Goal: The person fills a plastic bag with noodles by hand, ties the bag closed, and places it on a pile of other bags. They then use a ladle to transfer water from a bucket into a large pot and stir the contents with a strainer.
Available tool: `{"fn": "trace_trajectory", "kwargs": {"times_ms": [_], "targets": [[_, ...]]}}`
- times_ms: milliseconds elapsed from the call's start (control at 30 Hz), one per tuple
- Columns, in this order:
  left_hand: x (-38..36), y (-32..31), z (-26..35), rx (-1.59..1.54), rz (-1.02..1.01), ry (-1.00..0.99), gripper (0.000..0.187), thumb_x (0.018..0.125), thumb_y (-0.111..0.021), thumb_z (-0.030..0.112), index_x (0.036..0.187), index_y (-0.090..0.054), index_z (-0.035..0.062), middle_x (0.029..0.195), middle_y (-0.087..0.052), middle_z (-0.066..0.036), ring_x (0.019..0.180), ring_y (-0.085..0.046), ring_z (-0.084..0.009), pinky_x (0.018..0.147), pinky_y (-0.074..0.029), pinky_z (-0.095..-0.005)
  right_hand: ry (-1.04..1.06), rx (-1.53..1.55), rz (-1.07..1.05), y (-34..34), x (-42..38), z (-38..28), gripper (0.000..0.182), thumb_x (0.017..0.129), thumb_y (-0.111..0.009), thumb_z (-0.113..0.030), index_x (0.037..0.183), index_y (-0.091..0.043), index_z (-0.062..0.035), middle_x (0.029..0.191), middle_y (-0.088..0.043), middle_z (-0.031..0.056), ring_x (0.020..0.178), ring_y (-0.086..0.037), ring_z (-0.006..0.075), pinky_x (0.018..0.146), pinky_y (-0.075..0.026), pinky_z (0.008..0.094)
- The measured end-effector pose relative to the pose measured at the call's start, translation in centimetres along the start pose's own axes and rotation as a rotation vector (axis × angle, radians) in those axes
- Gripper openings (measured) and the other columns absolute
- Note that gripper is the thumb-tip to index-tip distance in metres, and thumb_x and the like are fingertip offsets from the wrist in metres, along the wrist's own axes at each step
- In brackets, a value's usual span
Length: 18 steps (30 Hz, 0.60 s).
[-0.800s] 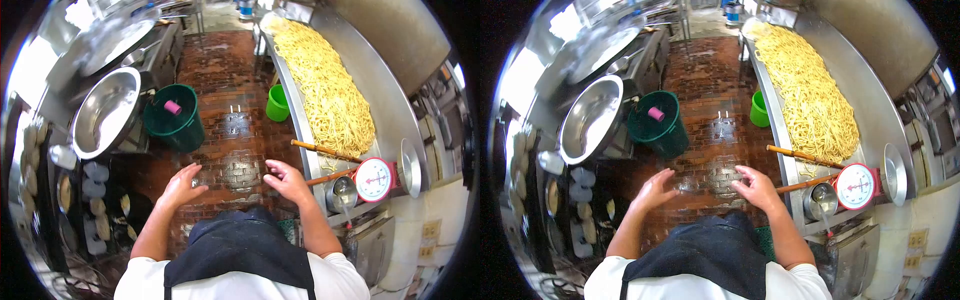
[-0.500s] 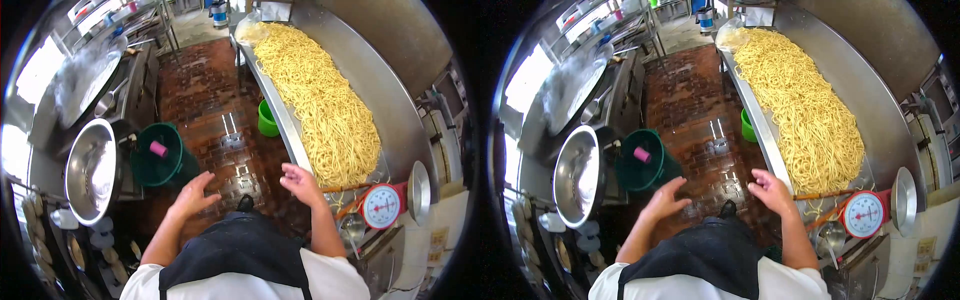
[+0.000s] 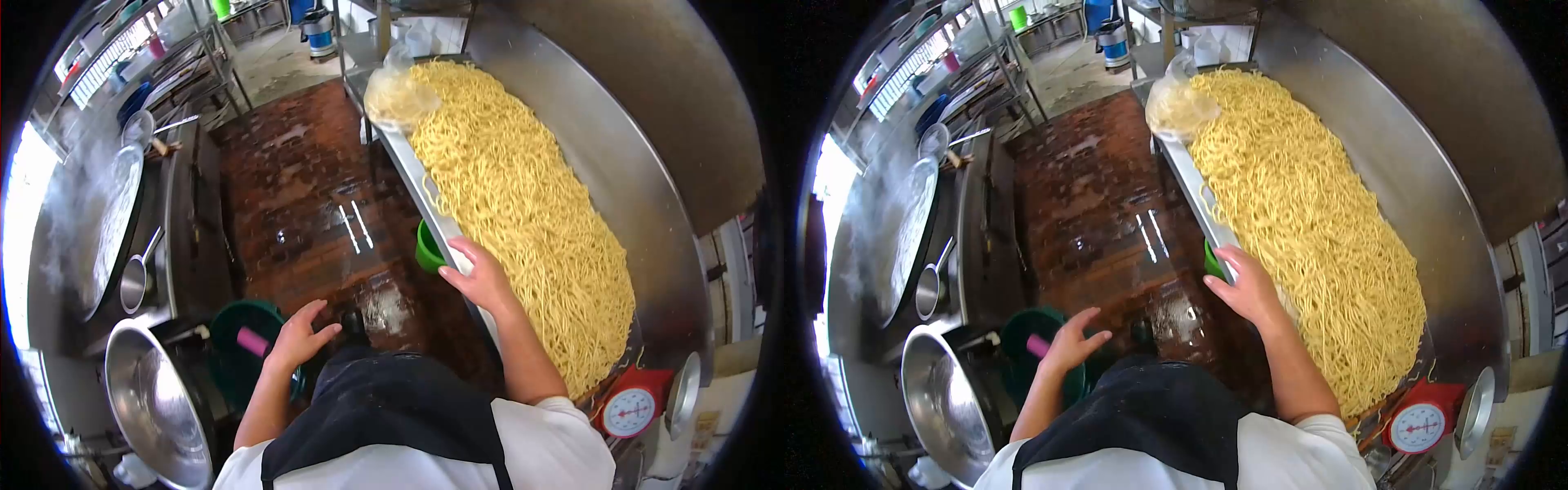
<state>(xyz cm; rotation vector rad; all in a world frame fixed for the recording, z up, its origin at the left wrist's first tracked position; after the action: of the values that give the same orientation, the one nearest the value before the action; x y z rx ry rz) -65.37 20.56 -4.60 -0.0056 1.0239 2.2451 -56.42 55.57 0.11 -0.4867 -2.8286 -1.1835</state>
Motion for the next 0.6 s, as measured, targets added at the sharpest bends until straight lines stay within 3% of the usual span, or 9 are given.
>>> {"fn": "trace_trajectory", "kwargs": {"times_ms": [33,200,233,300,367,433,533,567,600], "targets": [[3.0,1.3,0.6,-0.015,-0.002,-0.011,0.069,0.085,-0.071,0.044,0.137,-0.053,0.0035,0.14,-0.054,-0.019,0.131,-0.05,-0.033,0.107,-0.041,-0.0383,-0.122,0.042,0.01,0.2,1.4,1.5,0.057,0.081,-0.077,-0.028,0.129,-0.059,-0.0032,0.133,-0.059,0.0189,0.125,-0.055,0.0328,0.106,-0.042,0.0378],[20.0,8.6,2.2,-0.143,-0.117,-0.211,0.071,0.086,-0.071,0.045,0.137,-0.051,-0.0004,0.139,-0.054,-0.022,0.131,-0.051,-0.0327,0.107,-0.041,-0.0378,-0.249,-0.034,0.196,3.3,10.6,3.7,0.068,0.078,-0.08,-0.027,0.135,-0.052,-0.0019,0.14,-0.053,0.0217,0.132,-0.049,0.0341,0.111,-0.037,0.0395],[23.1,9.9,3.3,-0.122,-0.124,-0.209,0.067,0.09,-0.069,0.04,0.138,-0.049,-0.0025,0.137,-0.056,-0.02,0.127,-0.054,-0.0283,0.105,-0.042,-0.0363,-0.275,-0.068,0.28,4.3,12.1,4.1,0.071,0.077,-0.08,-0.027,0.137,-0.05,-0.0016,0.142,-0.05,0.0226,0.134,-0.046,0.0346,0.112,-0.036,0.0401],[29.2,12.1,6.2,-0.424,-0.22,-0.205,0.061,0.093,-0.066,0.037,0.14,-0.05,0.003,0.136,-0.057,-0.013,0.126,-0.052,-0.0245,0.108,-0.038,-0.0352,-0.286,-0.094,0.311,5.5,15.7,5.6,0.077,0.076,-0.081,-0.027,0.14,-0.047,-0.0021,0.147,-0.045,0.0236,0.138,-0.041,0.0358,0.114,-0.033,0.0406],[36.0,14.5,8.3,-0.559,-0.154,-0.276,0.056,0.095,-0.063,0.036,0.14,-0.051,0.0048,0.132,-0.059,-0.009,0.122,-0.054,-0.0216,0.103,-0.041,-0.0343,-0.254,-0.223,0.333,6.9,20.3,6.7,0.08,0.076,-0.081,-0.028,0.142,-0.045,-0.0019,0.148,-0.043,0.0246,0.139,-0.04,0.0366,0.115,-0.032,0.0417],[42.3,15.7,10.6,-0.662,-0.073,-0.245,0.053,0.096,-0.061,0.035,0.14,-0.05,0.0066,0.133,-0.059,-0.006,0.112,-0.056,-0.0127,0.089,-0.042,-0.0277,-0.258,-0.238,0.326,8.1,26.0,9.2,0.083,0.076,-0.081,-0.031,0.144,-0.042,-0.0028,0.15,-0.038,0.0253,0.14,-0.037,0.0376,0.116,-0.03,0.0431],[50.8,15.6,14.2,-0.625,-0.006,-0.292,0.06,0.095,-0.065,0.032,0.144,-0.044,0.0048,0.131,-0.058,-0.006,0.107,-0.055,-0.0112,0.086,-0.042,-0.027,-0.224,-0.328,0.266,9.0,36.0,13.0,0.093,0.071,-0.083,-0.036,0.147,-0.039,-0.0053,0.154,-0.03,0.0279,0.143,-0.03,0.0406,0.117,-0.027,0.0461],[53.4,15.0,15.4,-0.625,-0.033,-0.291,0.067,0.092,-0.07,0.023,0.143,-0.038,-0.0062,0.137,-0.052,-0.016,0.123,-0.051,-0.021,0.106,-0.039,-0.0344,-0.198,-0.34,0.254,9.1,39.8,15.1,0.096,0.07,-0.084,-0.037,0.148,-0.038,-0.0064,0.155,-0.027,0.0286,0.144,-0.028,0.0415,0.117,-0.026,0.0474],[56.4,14.1,16.0,-0.582,-0.03,-0.335,0.069,0.09,-0.071,0.024,0.143,-0.039,-0.0059,0.137,-0.052,-0.016,0.123,-0.05,-0.022,0.106,-0.039,-0.035,-0.198,-0.346,0.222,8.9,43.6,17.4,0.101,0.067,-0.085,-0.039,0.149,-0.036,-0.0073,0.156,-0.025,0.029,0.145,-0.026,0.0425,0.117,-0.026,0.0486]]}}
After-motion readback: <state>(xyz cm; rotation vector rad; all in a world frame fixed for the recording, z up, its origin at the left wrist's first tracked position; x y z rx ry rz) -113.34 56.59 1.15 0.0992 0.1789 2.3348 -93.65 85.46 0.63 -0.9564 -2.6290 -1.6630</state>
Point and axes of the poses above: each hand's wrist, its own x-axis towards the middle knuckle, its own y-axis out of the back of the hand, z = x × y, the point moved 5 cm from there along x, towards the middle knuckle
